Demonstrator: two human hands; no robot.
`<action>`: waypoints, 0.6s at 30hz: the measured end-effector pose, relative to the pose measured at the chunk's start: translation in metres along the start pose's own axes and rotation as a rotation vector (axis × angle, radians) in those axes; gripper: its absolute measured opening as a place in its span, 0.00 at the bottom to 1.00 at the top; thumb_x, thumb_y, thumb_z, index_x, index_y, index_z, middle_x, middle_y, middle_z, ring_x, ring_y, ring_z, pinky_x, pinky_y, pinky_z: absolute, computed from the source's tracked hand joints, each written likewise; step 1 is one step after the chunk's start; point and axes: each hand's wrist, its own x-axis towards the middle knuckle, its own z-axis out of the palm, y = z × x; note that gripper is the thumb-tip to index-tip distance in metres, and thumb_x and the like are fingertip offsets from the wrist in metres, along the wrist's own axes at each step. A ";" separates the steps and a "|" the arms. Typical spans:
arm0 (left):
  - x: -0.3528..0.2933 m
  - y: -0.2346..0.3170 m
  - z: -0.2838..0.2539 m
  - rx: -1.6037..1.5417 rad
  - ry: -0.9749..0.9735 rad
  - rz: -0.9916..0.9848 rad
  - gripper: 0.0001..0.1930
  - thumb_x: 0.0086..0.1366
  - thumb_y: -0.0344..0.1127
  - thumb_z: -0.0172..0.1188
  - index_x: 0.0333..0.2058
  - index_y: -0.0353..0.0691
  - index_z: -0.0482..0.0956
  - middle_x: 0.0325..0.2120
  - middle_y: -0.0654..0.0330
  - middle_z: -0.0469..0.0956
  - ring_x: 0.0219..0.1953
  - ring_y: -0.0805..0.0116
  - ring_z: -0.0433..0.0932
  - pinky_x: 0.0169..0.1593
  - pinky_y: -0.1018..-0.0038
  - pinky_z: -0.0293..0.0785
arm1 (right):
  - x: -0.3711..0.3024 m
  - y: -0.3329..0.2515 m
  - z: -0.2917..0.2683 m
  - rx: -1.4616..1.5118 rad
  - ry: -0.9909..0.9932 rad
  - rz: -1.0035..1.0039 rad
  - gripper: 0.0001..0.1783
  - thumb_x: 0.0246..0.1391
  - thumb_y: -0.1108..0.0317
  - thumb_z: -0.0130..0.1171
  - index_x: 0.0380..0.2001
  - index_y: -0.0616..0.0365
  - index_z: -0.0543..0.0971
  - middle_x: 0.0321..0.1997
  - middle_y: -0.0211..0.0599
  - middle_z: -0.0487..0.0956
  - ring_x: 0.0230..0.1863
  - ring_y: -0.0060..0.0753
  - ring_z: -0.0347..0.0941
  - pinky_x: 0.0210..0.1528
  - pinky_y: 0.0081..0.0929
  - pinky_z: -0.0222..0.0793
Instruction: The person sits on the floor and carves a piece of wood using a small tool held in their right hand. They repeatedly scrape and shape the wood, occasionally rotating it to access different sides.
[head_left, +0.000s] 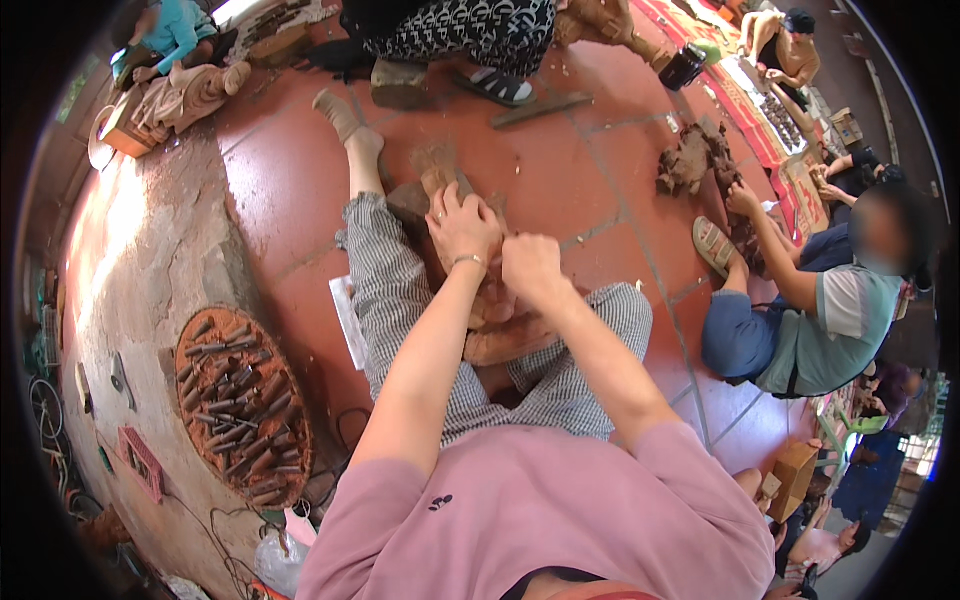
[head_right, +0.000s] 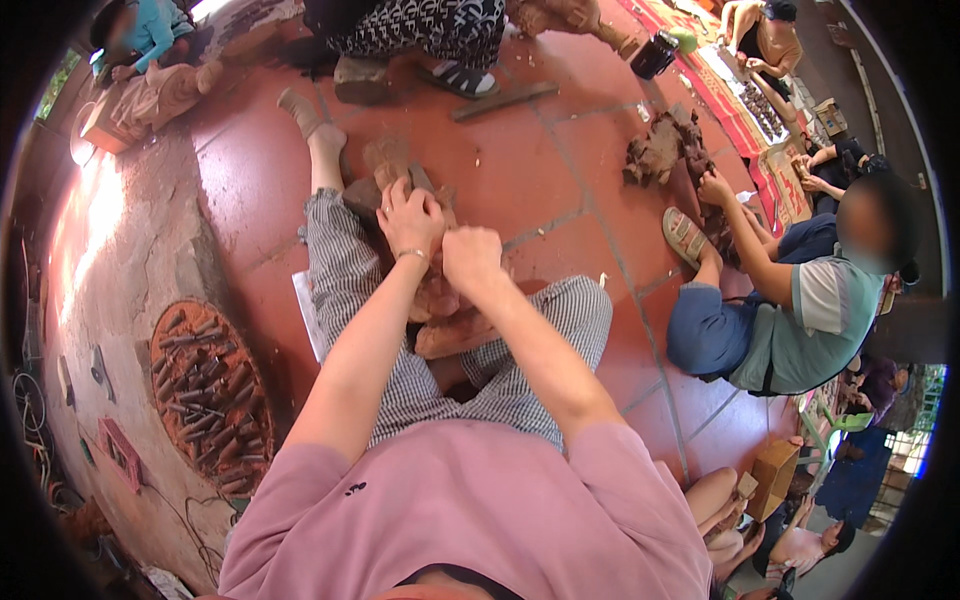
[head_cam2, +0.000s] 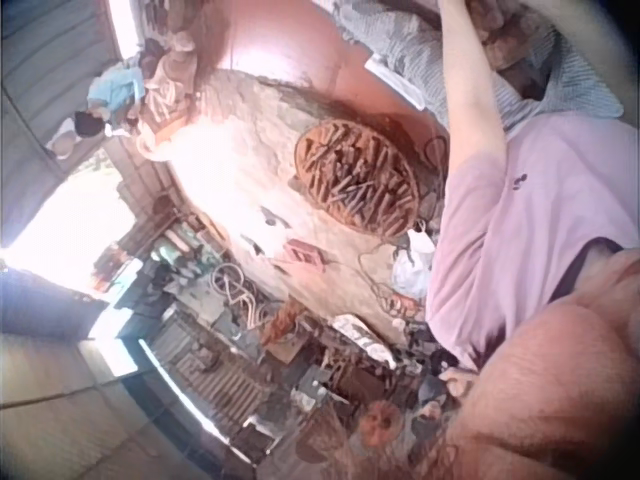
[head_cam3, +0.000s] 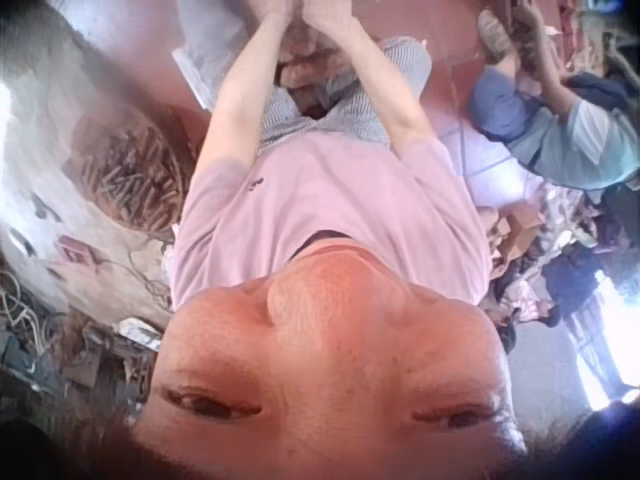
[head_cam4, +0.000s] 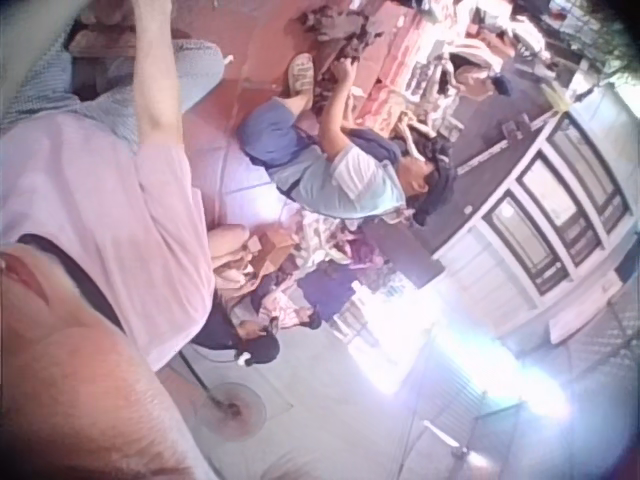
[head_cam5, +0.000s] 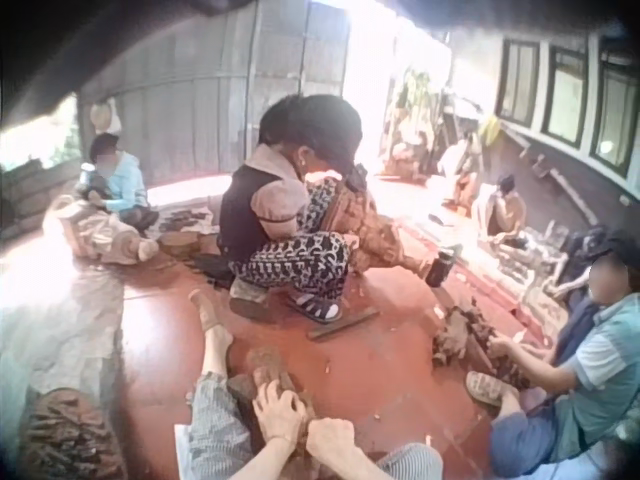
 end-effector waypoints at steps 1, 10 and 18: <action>-0.002 0.000 -0.001 -0.016 0.014 0.004 0.09 0.59 0.40 0.56 0.31 0.44 0.82 0.59 0.55 0.69 0.66 0.51 0.59 0.64 0.40 0.55 | -0.004 -0.003 -0.003 -0.009 -0.084 0.007 0.09 0.48 0.67 0.57 0.27 0.57 0.85 0.31 0.47 0.84 0.35 0.47 0.83 0.38 0.41 0.78; -0.001 0.003 -0.001 0.017 -0.012 -0.011 0.08 0.58 0.40 0.57 0.33 0.46 0.82 0.59 0.56 0.68 0.67 0.53 0.58 0.64 0.41 0.57 | 0.011 0.001 0.000 0.066 -0.004 0.074 0.09 0.47 0.68 0.57 0.26 0.57 0.85 0.29 0.47 0.84 0.34 0.46 0.83 0.37 0.40 0.79; 0.000 0.008 -0.004 -0.043 -0.002 0.005 0.07 0.57 0.39 0.57 0.32 0.47 0.81 0.60 0.58 0.67 0.67 0.53 0.58 0.64 0.41 0.57 | 0.018 0.006 0.007 0.149 0.069 0.115 0.10 0.47 0.68 0.55 0.25 0.59 0.84 0.28 0.49 0.83 0.32 0.48 0.83 0.36 0.43 0.78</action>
